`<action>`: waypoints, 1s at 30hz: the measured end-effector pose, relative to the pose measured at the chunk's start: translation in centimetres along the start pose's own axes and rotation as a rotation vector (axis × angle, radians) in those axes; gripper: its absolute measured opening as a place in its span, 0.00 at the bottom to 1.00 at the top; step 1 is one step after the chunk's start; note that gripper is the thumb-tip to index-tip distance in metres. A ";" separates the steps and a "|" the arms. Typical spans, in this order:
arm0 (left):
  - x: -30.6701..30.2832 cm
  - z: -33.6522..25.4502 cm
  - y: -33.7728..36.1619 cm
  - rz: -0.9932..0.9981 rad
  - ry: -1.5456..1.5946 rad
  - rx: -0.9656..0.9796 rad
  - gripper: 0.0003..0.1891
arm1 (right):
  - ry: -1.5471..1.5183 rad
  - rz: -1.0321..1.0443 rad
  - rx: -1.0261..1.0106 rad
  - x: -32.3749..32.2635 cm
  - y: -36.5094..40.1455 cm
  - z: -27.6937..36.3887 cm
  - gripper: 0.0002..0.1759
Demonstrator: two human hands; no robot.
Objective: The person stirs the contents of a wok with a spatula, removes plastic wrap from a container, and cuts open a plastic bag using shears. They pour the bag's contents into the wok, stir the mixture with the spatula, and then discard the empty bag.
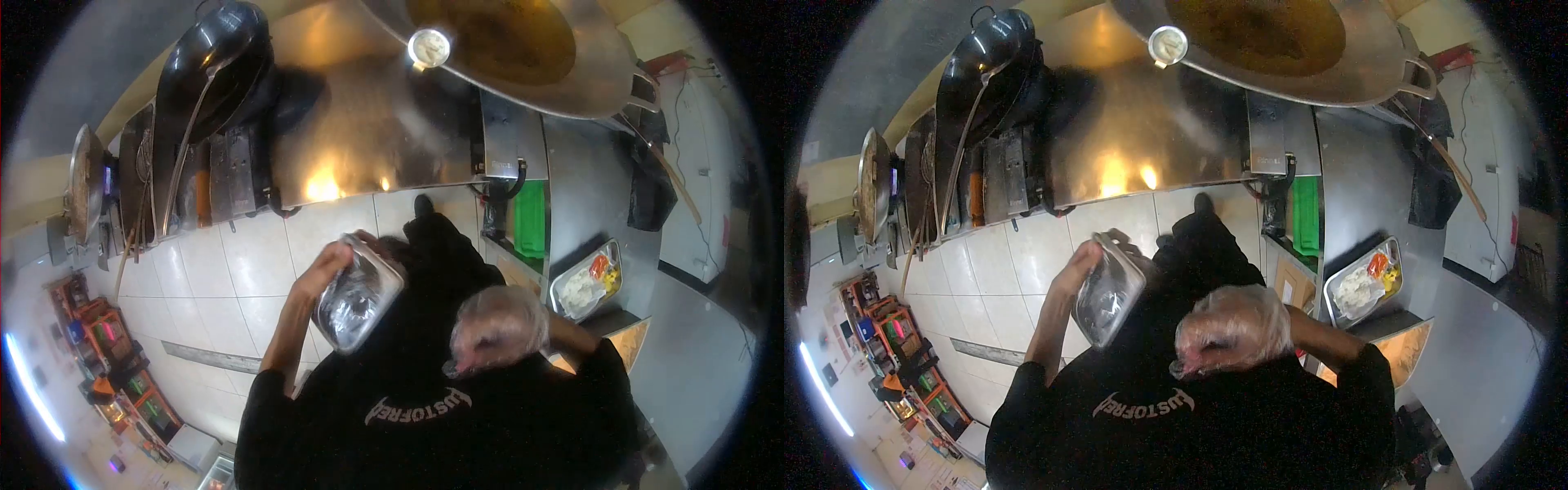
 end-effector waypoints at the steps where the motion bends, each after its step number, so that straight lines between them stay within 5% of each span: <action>1: -0.3 0.1 -0.3 -0.003 0.120 0.055 0.25 | 0.124 0.024 0.055 -0.5 0.3 0.0 0.07; 2: -0.4 -0.5 -0.8 0.097 0.029 0.104 0.25 | 0.128 0.000 0.042 -1.2 0.2 -0.6 0.07; 4: 3.5 -2.5 -2.0 0.198 -0.113 0.250 0.22 | 0.387 -0.217 0.373 -3.3 0.6 -4.0 0.10; 6: 5.2 -3.3 -3.3 0.201 -0.087 0.228 0.18 | 0.195 -0.475 0.525 -4.0 -0.3 -7.6 0.11; 7: 5.4 -3.3 -3.9 0.190 -0.054 0.215 0.16 | 0.463 -0.331 0.396 -4.9 -1.6 -7.3 0.13; 10: 4.8 -3.3 -5.2 0.138 -0.134 0.218 0.15 | 0.355 -0.130 0.467 -2.8 -2.8 -11.7 0.12; 11: 5.0 -3.1 -5.3 -0.004 -0.171 0.278 0.16 | 0.352 -0.127 0.460 -2.5 -2.6 -12.5 0.12; 13: 4.2 -3.1 -5.9 0.000 -0.094 0.322 0.17 | -0.230 -0.132 0.643 -1.8 -2.1 -13.9 0.12; 18: -1.1 -2.8 -6.6 -0.146 -0.143 0.595 0.23 | -0.311 -0.186 0.653 -2.5 -1.3 -13.6 0.10; 20: 2.5 -4.1 -6.5 -0.129 -0.144 0.612 0.24 | -0.309 -0.199 0.665 -2.7 -1.1 -13.4 0.10; 22: 5.0 -5.2 -6.3 -0.248 -0.455 0.539 0.24 | -0.287 -0.194 0.695 -3.2 -0.9 -13.2 0.10; 23: 5.5 -5.3 -6.5 -0.123 -0.648 0.483 0.22 | -0.284 -0.196 0.690 -3.3 -1.0 -13.3 0.10; 26: 1.5 -4.8 -6.7 -0.245 -0.590 0.539 0.18 | -0.351 -0.143 0.720 -2.8 -1.2 -14.3 0.11; 30: 5.4 -6.5 -6.4 -0.440 -0.576 0.575 0.20 | -0.389 -0.164 0.709 -3.0 -1.9 -14.1 0.11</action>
Point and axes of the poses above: each hand's wrist, its own y-axis away from the middle knuckle, its own x-axis out of the palm, z = x × y, the point moved 4 cm from there along -y, towards the middle knuckle, and after that the axes turned 15 degrees about y, right-handed, at the moved point
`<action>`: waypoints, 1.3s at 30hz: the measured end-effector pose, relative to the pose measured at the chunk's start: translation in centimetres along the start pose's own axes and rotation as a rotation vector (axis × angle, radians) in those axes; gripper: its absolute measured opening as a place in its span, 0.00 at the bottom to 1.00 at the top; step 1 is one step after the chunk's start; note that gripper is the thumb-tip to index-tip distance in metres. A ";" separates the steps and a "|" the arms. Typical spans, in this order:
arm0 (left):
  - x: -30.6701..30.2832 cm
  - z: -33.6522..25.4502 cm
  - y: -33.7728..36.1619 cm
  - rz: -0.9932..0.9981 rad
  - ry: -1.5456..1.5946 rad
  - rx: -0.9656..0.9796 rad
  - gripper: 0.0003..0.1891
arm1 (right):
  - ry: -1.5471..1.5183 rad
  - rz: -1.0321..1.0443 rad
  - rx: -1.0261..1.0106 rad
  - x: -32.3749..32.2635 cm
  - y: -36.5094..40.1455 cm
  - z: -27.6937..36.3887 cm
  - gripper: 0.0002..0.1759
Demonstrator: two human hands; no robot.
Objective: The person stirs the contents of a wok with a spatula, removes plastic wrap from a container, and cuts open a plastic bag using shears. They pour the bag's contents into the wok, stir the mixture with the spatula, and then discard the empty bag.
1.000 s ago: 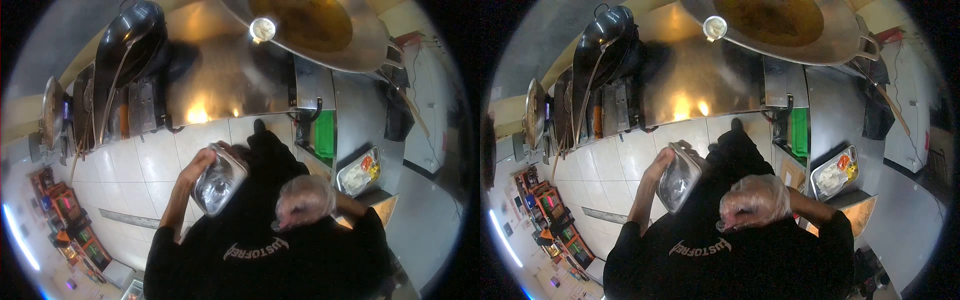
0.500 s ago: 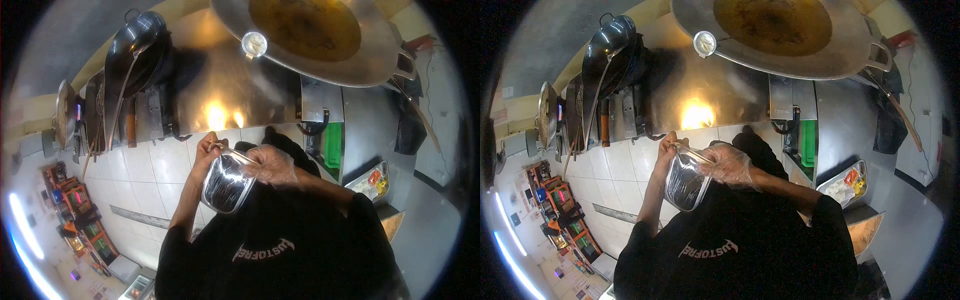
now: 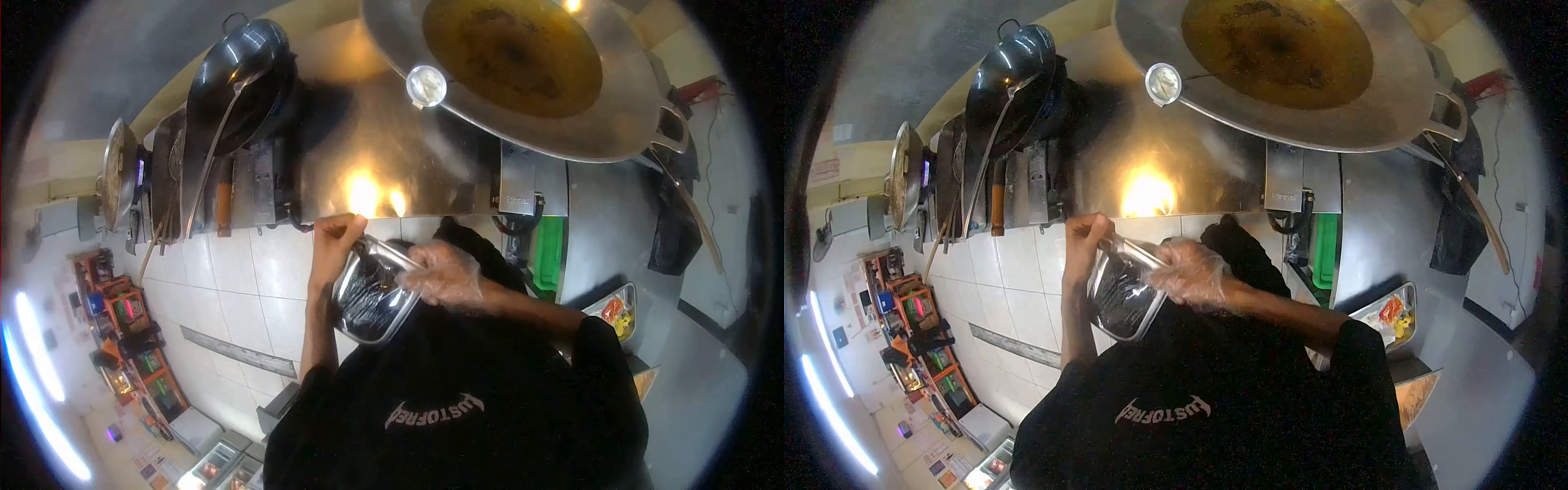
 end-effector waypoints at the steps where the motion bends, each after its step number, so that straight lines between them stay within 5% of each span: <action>1: 0.2 -0.9 -0.1 -0.023 -0.026 0.023 0.20 | -0.048 -0.037 0.010 -0.1 -0.1 0.3 0.11; 4: 0.2 -1.9 -0.6 0.027 0.026 0.184 0.19 | 0.067 -0.076 -0.023 0.3 -0.7 0.4 0.11; 9: -0.5 -3.0 0.1 0.172 -0.007 0.009 0.15 | 0.044 0.011 -0.033 1.0 -1.2 0.9 0.11; 12: -0.2 -1.2 -1.3 0.141 0.019 -0.049 0.16 | 0.403 -0.159 -0.069 0.0 -3.0 0.0 0.11; 14: -1.2 2.5 -3.3 0.058 0.108 0.019 0.19 | -0.118 -0.278 -0.234 -0.8 -7.9 -5.2 0.11; 15: -1.6 3.7 -4.5 0.029 0.145 0.124 0.19 | -0.122 -0.285 -0.240 -1.7 -9.0 -5.2 0.11; 17: -2.1 6.0 -6.7 0.009 0.179 0.224 0.19 | 0.437 -0.359 -0.312 -3.9 -11.0 -4.4 0.11; 18: -2.7 7.3 -7.6 -0.072 0.335 0.206 0.20 | 0.183 -0.335 -0.181 -4.5 -14.4 -8.5 0.12; 20: -3.2 10.0 -9.4 -0.145 0.487 0.183 0.22 | 0.692 -0.402 -0.238 -6.0 -15.2 -7.6 0.12; 21: -3.5 11.0 -10.4 -0.220 0.648 0.244 0.24 | 0.687 -0.415 -0.237 -6.5 -17.2 -9.8 0.12; 23: -4.4 13.3 -11.3 -0.378 0.720 0.281 0.27 | -0.974 -0.423 0.055 -7.2 -22.4 -18.8 0.14; 24: -4.0 13.8 -11.4 -0.371 0.722 0.279 0.27 | -0.974 -0.430 0.050 -7.6 -21.4 -18.2 0.14; 26: -3.0 13.8 -10.6 -0.280 0.582 0.443 0.26 | 0.120 -0.357 -0.286 -8.4 -17.3 -12.3 0.08; 27: -3.5 14.4 -10.2 -0.182 0.363 0.491 0.20 | 0.406 -0.324 -0.201 -8.0 -15.9 -10.8 0.09; 28: -4.5 14.3 -9.4 -0.179 0.372 0.488 0.20 | 0.411 -0.330 -0.194 -8.5 -15.7 -11.1 0.09; 30: -5.0 14.3 -9.0 0.215 -0.111 0.232 0.08 | 0.414 -0.310 -0.064 -9.9 -15.2 -12.4 0.10; 31: -5.4 14.3 -9.0 0.269 0.055 0.061 0.02 | 0.416 -0.295 0.002 -10.1 -15.0 -12.6 0.12; 36: -7.7 13.7 -12.1 0.363 0.036 0.000 0.04 | 0.869 -0.286 0.120 -8.1 -14.3 -6.7 0.17; 38: -7.7 13.7 -12.9 0.386 0.021 0.026 0.06 | 0.489 -0.761 -0.419 -9.3 -17.1 -9.4 0.14; 39: -7.5 13.7 -13.1 0.394 0.061 0.017 0.08 | 0.494 -0.758 -0.420 -9.4 -16.7 -8.2 0.14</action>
Point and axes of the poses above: each hand's wrist, its own y-axis away from the middle knuckle, its own x-axis out of the palm, z = x × y, the point moved 4 cm from there along -y, towards the middle knuckle, and after that the axes turned 15 degrees about y, right-handed, at the moved point
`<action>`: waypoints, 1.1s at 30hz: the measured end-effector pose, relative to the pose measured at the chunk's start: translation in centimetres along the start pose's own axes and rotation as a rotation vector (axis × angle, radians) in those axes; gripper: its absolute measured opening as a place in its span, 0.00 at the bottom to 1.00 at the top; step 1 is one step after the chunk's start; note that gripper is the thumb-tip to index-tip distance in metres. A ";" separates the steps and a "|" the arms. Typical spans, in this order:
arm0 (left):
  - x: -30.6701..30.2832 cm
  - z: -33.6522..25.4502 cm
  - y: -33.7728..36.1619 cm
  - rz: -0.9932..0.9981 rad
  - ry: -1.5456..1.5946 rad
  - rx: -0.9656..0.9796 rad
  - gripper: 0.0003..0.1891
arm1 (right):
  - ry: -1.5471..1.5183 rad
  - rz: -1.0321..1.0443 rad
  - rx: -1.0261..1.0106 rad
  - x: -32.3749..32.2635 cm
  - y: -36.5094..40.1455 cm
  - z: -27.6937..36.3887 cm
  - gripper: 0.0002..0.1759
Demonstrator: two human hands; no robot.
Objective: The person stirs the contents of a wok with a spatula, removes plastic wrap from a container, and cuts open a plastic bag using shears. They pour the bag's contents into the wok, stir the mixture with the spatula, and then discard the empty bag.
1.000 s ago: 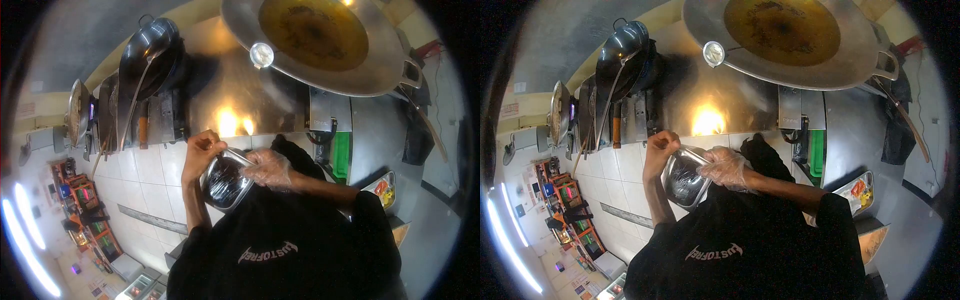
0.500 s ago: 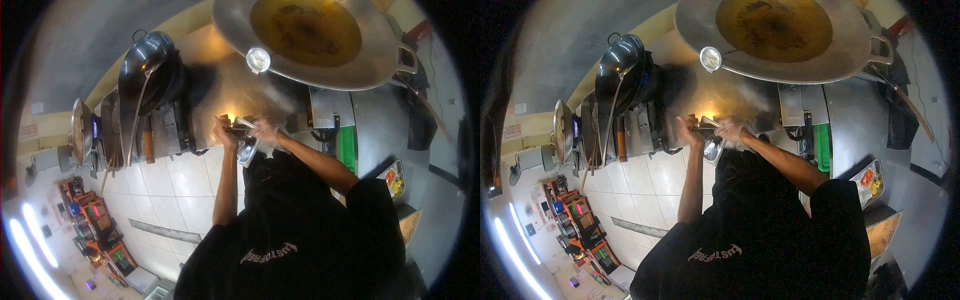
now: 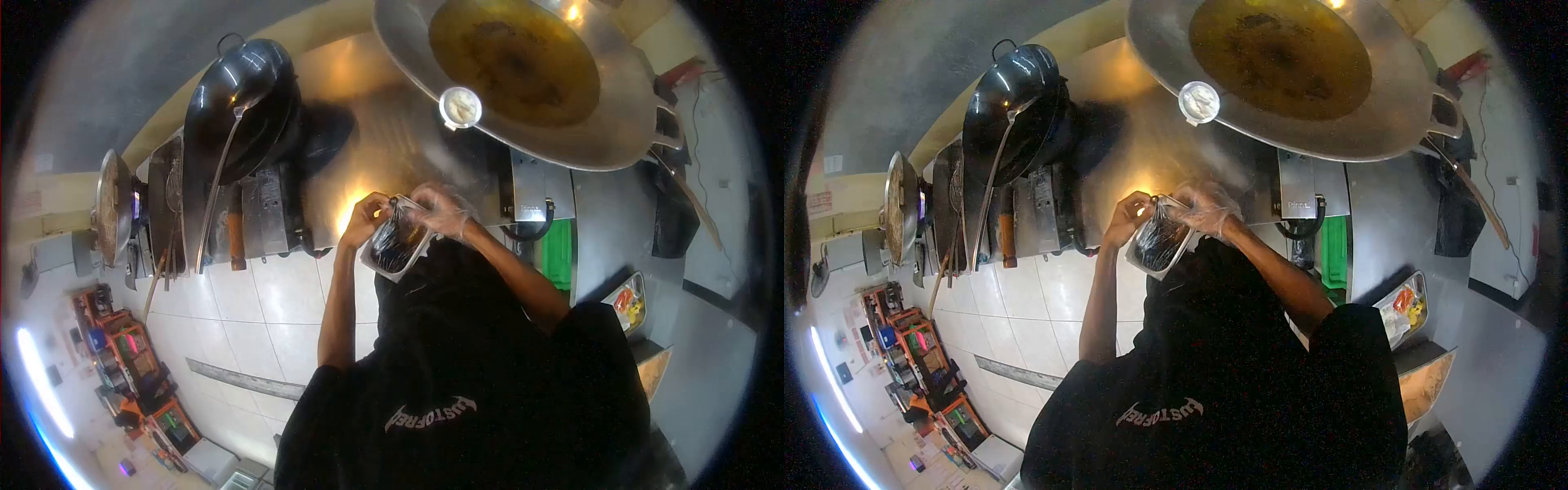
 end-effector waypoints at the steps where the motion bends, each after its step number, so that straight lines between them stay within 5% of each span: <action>1: 0.1 0.4 -0.1 -0.002 0.004 0.001 0.08 | 0.170 0.094 -0.046 -1.0 -0.2 2.1 0.14; 6: -0.5 3.4 -0.7 -0.080 0.186 -0.038 0.11 | 0.484 0.213 -0.110 1.1 -0.5 1.7 0.11; 8: -0.6 3.1 -0.5 -0.116 0.207 -0.123 0.11 | -0.083 0.320 0.139 3.5 -0.5 -1.5 0.11; 9: -0.2 2.2 -0.4 -0.123 0.217 -0.116 0.11 | -0.074 0.330 0.137 3.2 -0.5 -0.7 0.11; 11: 0.3 1.2 0.0 -0.177 0.374 -0.157 0.11 | -0.259 0.380 0.475 2.2 -0.2 0.7 0.12; 12: -0.3 1.7 -0.2 -0.160 0.214 -0.184 0.10 | -0.247 0.391 0.473 2.1 -0.4 0.5 0.12; 15: -0.6 2.7 0.0 -0.126 0.005 -0.068 0.09 | -0.241 0.526 0.352 2.8 -0.4 0.4 0.11; 21: 0.6 1.3 0.0 -0.142 0.037 0.017 0.06 | -0.543 0.227 0.339 2.8 -0.4 0.7 0.06; 23: 0.7 1.0 -0.2 -0.174 0.040 0.007 0.06 | -0.282 0.090 -0.122 3.1 -0.5 -0.3 0.07; 24: 0.9 0.9 -0.2 -0.171 0.067 0.053 0.05 | -0.278 0.096 -0.128 3.2 -0.5 0.2 0.07; 26: 0.9 1.0 -0.3 -0.170 0.097 0.100 0.05 | -0.579 -0.013 0.305 3.4 -0.4 0.6 0.10; 27: 0.9 1.2 -0.5 -0.162 0.052 0.091 0.05 | -0.575 -0.008 0.304 2.9 -0.7 1.5 0.10; 31: 2.1 2.7 -1.0 -0.096 -0.286 0.132 0.09 | -0.110 0.243 -0.131 2.6 -0.8 4.6 0.11; 33: 2.0 2.6 -1.0 -0.122 -0.128 0.208 0.11 | 0.078 0.283 -0.323 2.3 -1.0 5.5 0.14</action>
Point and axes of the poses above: each hand's wrist, its own y-axis away from the middle knuckle, its own x-axis out of the palm, z = x × y, the point moved 4 cm from there along -y, towards the middle knuckle, and after that the axes turned 15 degrees about y, right-handed, at the moved point
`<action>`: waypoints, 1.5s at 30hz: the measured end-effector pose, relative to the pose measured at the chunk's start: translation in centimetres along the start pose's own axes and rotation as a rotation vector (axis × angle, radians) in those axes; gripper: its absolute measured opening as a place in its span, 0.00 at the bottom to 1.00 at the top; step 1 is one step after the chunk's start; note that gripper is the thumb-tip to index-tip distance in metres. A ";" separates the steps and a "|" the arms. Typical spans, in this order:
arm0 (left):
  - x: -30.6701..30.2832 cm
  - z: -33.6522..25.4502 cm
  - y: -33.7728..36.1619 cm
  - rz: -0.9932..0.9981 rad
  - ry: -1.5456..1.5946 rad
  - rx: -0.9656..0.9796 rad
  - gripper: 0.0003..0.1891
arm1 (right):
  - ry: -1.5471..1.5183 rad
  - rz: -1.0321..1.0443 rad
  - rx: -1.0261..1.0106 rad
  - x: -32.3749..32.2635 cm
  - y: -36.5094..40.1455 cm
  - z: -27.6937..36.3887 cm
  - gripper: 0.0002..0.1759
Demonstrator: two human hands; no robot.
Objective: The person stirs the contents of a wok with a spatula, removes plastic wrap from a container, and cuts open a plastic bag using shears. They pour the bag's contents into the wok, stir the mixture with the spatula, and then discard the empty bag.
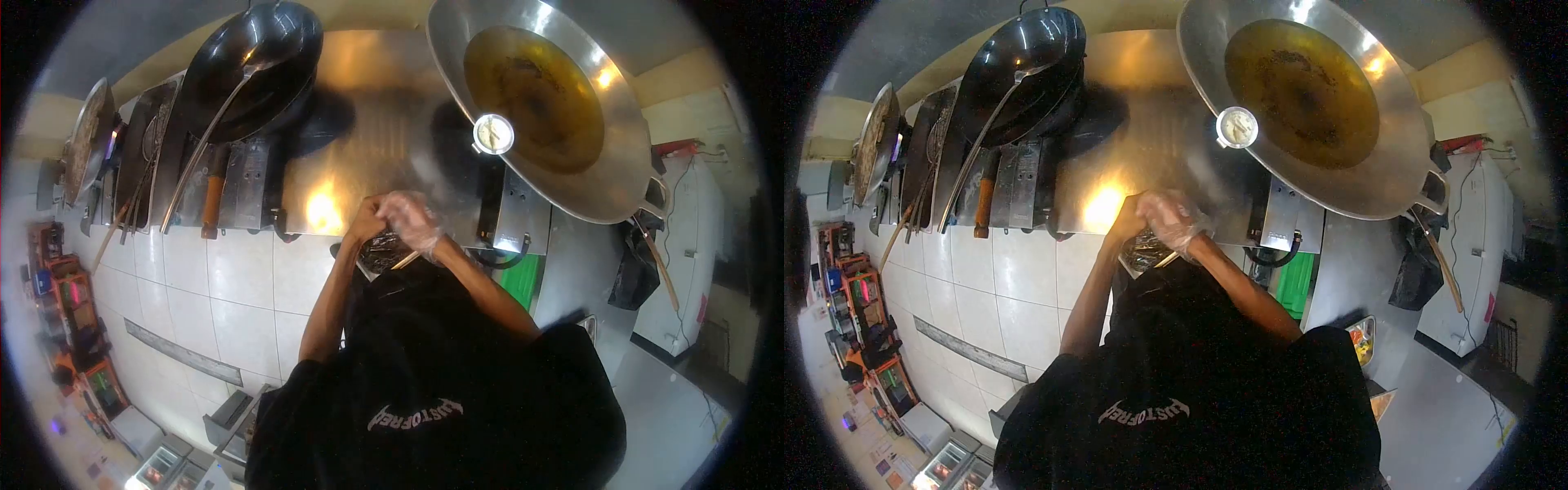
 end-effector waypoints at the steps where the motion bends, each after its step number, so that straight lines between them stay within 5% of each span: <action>1: -0.2 0.2 0.2 0.017 -0.004 -0.013 0.09 | 0.029 -0.095 0.122 -1.3 0.2 -0.5 0.12; 3: -0.3 0.1 0.2 0.020 -0.001 -0.022 0.07 | 0.043 -0.137 0.383 -4.7 0.3 1.4 0.10; 6: -1.1 -1.1 1.2 -0.218 0.189 0.023 0.05 | 0.044 -0.046 0.209 -1.4 3.0 -4.5 0.10; 7: -1.4 -0.8 1.5 -0.217 0.038 0.008 0.07 | 0.085 0.152 0.468 -0.7 3.8 -6.1 0.10; 12: 0.6 -2.8 3.9 -0.230 -0.559 0.362 0.15 | 0.208 0.197 0.610 -0.6 5.4 -3.9 0.08; 14: 1.0 -3.9 6.3 -0.211 -0.517 0.439 0.15 | -0.098 0.098 0.535 0.6 6.7 -4.6 0.13; 16: 0.7 -7.4 9.2 -0.821 -0.564 0.308 0.24 | -0.073 0.109 0.526 0.6 6.3 -3.0 0.14; 17: 0.8 -7.5 10.6 -0.817 -0.571 0.296 0.24 | -0.041 0.119 0.511 0.6 6.0 -1.7 0.15; 19: -1.1 -5.7 13.6 -1.070 0.100 -0.127 0.27 | -0.124 0.071 0.494 1.3 5.2 0.3 0.15; 20: -2.6 -3.1 15.3 -0.939 0.128 -0.215 0.29 | -0.200 0.024 0.473 1.4 4.7 1.3 0.14; 22: -2.2 -3.4 15.6 -0.690 0.498 -0.050 0.37 | -0.316 0.112 0.477 2.1 4.0 3.5 0.13; 23: -0.5 -4.0 15.6 -0.696 1.176 0.288 0.43 | -0.464 0.030 0.518 2.7 4.2 4.6 0.13; 26: 0.9 -5.2 15.2 -0.921 0.862 0.272 0.54 | -0.545 0.016 0.558 3.7 4.5 6.8 0.16; 27: 1.1 -7.0 14.4 -0.894 0.901 0.399 0.56 | -0.663 0.044 0.544 2.9 4.0 9.2 0.16; 28: 1.5 -9.1 14.1 -0.936 0.884 0.428 0.55 | -0.777 0.071 0.532 2.4 3.8 10.7 0.17; 31: 1.9 -13.5 13.6 -0.741 0.783 0.500 0.46 | -0.456 0.216 0.460 -1.2 2.0 14.2 0.18; 34: 1.6 -15.2 13.8 -0.931 0.658 0.340 0.38 | -0.132 0.274 0.419 -4.6 0.4 17.0 0.19; 36: 1.8 -17.4 12.9 -0.933 0.796 0.479 0.32 | 0.275 -0.180 0.004 -7.6 -0.3 19.0 0.17; 40: 1.5 -20.4 12.5 -0.914 0.718 0.350 0.29 | 0.276 -0.449 -0.021 -10.1 0.5 20.1 0.15; 42: 1.2 -21.9 12.6 -1.030 0.640 0.221 0.27 | 0.470 -0.440 -0.082 -11.9 0.3 20.9 0.15; 45: 1.1 -23.5 12.2 -0.925 0.615 0.145 0.26 | 0.381 -0.287 -0.325 -11.9 0.5 21.3 0.15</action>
Point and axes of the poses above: each hand's wrist, its own y-axis away from the middle knuckle, its own x-axis out of the palm, z = x × y, the point moved 4 cm from there along -y, towards the middle knuckle, and after that the axes turned 15 degrees about y, right-handed, at the moved point
